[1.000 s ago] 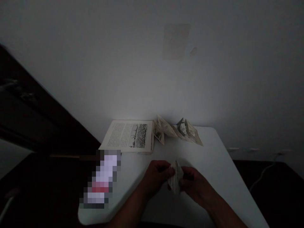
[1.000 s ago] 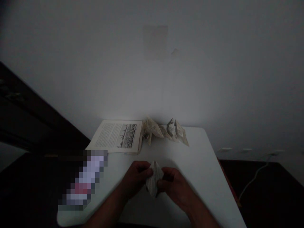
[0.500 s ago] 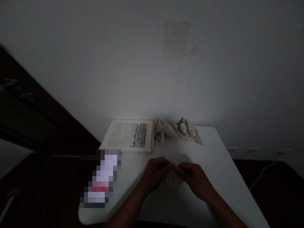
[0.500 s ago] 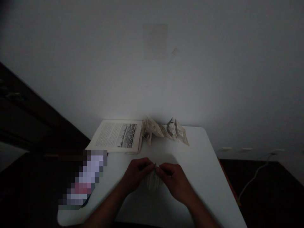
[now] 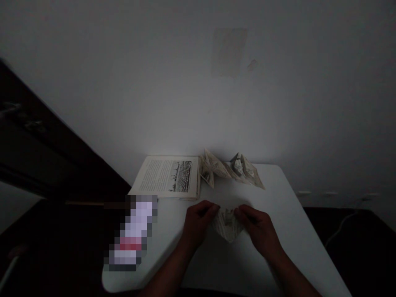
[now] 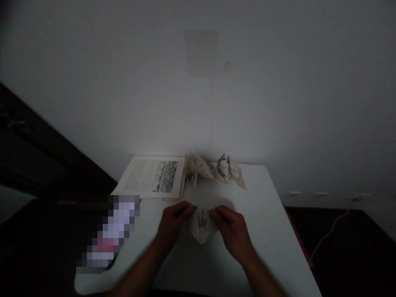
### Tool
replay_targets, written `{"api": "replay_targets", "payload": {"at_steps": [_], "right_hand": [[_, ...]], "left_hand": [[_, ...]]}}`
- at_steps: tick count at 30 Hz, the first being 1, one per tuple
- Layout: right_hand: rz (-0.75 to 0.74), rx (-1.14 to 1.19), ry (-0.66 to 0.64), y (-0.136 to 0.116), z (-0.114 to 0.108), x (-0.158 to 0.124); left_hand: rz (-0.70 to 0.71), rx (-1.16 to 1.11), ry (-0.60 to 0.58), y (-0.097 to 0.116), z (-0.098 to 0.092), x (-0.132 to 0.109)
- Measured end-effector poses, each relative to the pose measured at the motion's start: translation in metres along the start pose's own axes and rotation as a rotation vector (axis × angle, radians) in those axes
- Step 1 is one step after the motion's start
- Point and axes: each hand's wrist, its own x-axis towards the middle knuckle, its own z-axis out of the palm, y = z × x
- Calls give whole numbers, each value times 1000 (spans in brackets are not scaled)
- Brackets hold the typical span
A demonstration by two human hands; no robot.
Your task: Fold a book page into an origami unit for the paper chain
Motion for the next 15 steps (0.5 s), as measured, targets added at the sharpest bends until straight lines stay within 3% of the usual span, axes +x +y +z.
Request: {"api": "replay_targets", "payload": {"at_steps": [7, 11, 15], "right_hand": [[67, 109, 216, 12, -7, 1], [82, 160, 254, 16, -14, -3], [121, 99, 274, 22, -17, -9]], "left_hand": [[49, 49, 176, -8, -8, -3], [19, 94, 299, -12, -10, -5], [-9, 198, 322, -13, -11, -8]]}}
